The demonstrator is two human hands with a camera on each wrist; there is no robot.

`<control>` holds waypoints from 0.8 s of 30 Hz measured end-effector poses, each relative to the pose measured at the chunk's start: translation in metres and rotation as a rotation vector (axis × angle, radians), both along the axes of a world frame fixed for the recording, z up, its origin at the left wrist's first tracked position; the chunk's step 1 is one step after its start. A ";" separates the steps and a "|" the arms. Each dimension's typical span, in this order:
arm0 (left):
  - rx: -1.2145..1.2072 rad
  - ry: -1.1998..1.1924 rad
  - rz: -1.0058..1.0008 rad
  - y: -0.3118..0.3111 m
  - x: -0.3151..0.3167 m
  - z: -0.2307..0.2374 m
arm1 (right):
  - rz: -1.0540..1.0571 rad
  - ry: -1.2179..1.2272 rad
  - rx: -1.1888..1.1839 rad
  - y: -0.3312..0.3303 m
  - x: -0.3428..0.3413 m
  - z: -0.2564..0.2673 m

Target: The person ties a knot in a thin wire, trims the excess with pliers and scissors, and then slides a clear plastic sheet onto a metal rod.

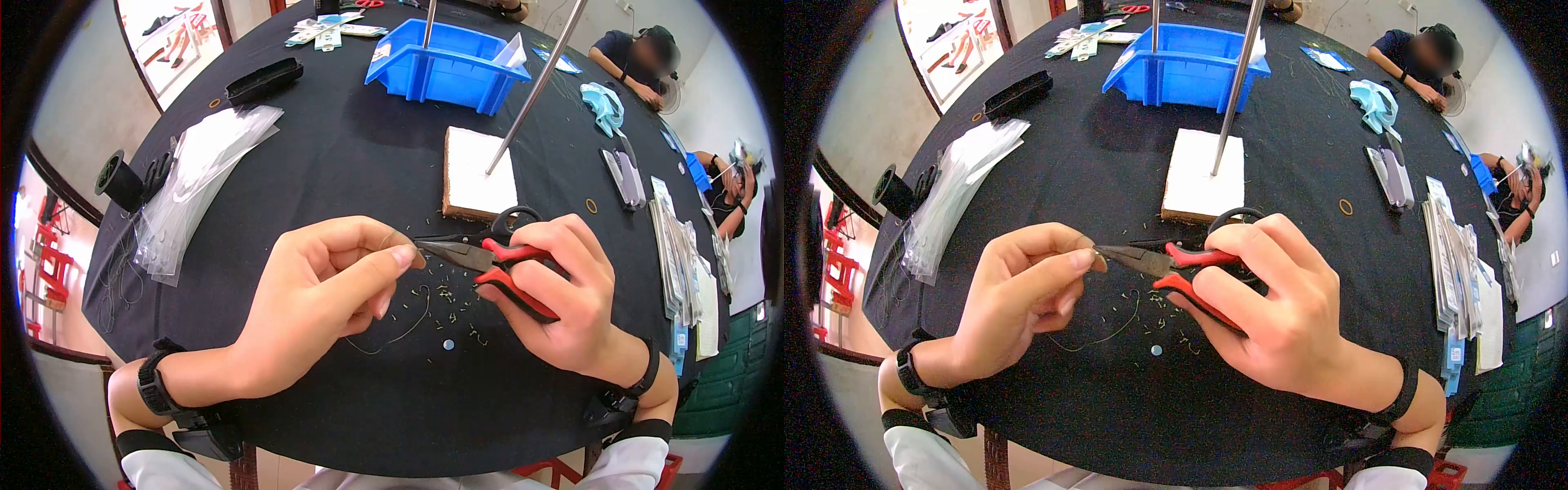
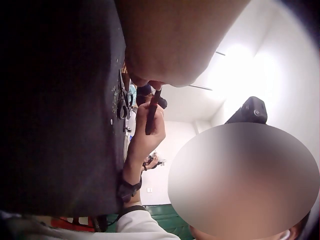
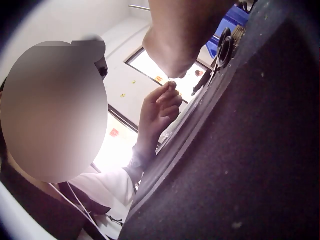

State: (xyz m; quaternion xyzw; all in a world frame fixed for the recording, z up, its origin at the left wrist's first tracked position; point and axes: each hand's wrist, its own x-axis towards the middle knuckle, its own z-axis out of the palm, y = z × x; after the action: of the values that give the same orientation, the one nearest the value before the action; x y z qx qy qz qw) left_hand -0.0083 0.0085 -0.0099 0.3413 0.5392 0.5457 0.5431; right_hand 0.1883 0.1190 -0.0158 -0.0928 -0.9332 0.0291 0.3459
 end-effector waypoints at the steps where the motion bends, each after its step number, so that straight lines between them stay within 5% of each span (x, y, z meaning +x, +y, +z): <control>1: 0.001 0.001 0.002 0.000 0.000 0.000 | -0.001 -0.002 0.002 0.000 0.000 0.000; 13: 0.026 0.047 0.012 0.000 0.000 -0.004 | -0.019 -0.023 -0.127 -0.007 -0.002 0.000; 16: 0.039 0.068 0.034 0.001 -0.001 -0.005 | -0.016 -0.061 -0.341 -0.011 0.000 0.006; 19: 0.082 0.094 0.066 0.000 0.001 -0.004 | 0.002 -0.108 -0.877 -0.017 0.005 0.011; 24: 0.176 0.163 0.085 -0.001 0.005 -0.004 | 0.124 -0.210 -0.926 -0.014 0.009 0.014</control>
State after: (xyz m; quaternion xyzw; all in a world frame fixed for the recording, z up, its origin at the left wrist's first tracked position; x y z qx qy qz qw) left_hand -0.0035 0.0077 -0.0136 0.4078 0.5457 0.5838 0.4418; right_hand 0.1976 0.1047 -0.0015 -0.1837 -0.8557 0.4530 0.1696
